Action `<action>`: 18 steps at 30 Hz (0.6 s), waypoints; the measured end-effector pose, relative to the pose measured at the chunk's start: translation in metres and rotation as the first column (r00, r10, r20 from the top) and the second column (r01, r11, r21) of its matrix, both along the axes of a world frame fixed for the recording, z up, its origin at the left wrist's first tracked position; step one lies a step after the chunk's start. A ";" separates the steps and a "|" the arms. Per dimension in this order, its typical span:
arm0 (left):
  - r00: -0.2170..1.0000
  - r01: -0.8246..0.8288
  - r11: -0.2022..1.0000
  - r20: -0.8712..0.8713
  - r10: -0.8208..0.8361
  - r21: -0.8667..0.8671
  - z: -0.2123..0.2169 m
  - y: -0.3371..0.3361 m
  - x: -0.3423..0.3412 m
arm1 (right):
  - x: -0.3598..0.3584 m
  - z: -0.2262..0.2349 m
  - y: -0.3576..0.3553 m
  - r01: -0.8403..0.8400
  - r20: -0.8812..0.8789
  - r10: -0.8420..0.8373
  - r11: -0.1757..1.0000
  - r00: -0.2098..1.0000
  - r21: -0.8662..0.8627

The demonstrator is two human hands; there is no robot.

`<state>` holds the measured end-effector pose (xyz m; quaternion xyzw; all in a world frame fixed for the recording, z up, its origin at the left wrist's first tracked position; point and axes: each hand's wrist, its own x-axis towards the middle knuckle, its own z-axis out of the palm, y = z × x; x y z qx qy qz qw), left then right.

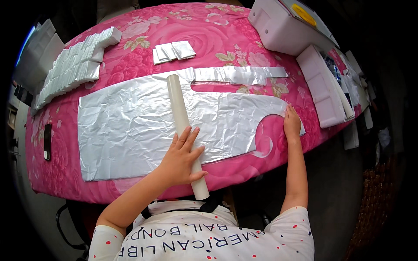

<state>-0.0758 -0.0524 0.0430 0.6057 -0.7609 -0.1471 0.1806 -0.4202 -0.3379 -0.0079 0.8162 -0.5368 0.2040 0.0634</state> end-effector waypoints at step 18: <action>0.133 0.106 0.806 -0.811 0.569 0.583 0.021 0.009 0.016 | 0.196 0.082 0.230 -0.877 0.750 0.476 0.382 0.458 0.293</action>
